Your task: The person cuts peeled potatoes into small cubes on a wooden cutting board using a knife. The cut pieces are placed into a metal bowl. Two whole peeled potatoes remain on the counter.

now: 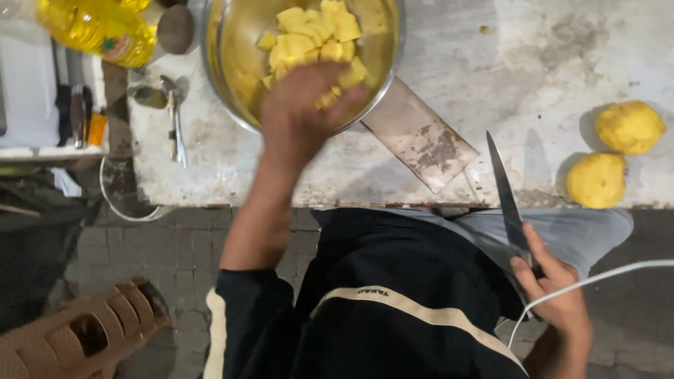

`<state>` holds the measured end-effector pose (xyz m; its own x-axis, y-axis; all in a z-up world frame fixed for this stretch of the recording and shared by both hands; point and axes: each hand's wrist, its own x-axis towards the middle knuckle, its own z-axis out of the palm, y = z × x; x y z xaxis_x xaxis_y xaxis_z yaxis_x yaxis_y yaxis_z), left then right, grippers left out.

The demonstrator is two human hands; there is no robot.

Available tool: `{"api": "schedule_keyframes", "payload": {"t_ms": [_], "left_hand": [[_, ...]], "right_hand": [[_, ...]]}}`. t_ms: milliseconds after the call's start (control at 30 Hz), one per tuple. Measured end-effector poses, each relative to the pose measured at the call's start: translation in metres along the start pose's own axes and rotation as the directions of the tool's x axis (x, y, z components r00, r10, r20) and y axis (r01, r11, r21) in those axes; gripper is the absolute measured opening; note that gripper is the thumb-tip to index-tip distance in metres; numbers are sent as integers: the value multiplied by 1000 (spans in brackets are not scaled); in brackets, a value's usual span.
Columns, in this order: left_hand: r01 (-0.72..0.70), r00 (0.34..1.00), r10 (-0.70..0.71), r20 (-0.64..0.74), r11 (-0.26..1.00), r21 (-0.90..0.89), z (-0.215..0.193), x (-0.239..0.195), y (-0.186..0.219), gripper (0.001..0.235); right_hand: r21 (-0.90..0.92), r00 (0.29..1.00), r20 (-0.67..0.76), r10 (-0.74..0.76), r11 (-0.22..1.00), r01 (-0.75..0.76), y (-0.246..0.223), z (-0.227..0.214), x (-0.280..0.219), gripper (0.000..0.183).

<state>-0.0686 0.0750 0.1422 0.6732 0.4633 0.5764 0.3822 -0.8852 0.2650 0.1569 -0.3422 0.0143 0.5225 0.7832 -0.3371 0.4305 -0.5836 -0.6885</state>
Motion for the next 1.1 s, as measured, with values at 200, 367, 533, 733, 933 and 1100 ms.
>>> {"api": "schedule_keyframes", "payload": {"t_ms": [200,367,533,733,933,1100], "left_hand": [[252,851,-346,396,929,270,-14,7,-95,49],[243,336,-526,781,850,468,11,22,-98,54],[68,373,-490,788,861,504,35,19,-112,41],[193,449,-548,706,831,522,21,19,-131,58],[315,908,-284,308,947,-55,-50,32,-71,18],[138,930,125,345,753,-644,-32,19,34,12]], "right_hand": [[1,996,66,-54,999,54,-36,12,21,65],[-18,997,31,-74,997,75,-44,17,24,64],[3,989,20,-146,989,146,-44,24,26,62],[53,982,19,-190,981,189,-43,30,26,60],[57,988,57,-142,989,139,-49,29,28,62],[169,999,-54,4,986,5,-74,31,30,61]]}}
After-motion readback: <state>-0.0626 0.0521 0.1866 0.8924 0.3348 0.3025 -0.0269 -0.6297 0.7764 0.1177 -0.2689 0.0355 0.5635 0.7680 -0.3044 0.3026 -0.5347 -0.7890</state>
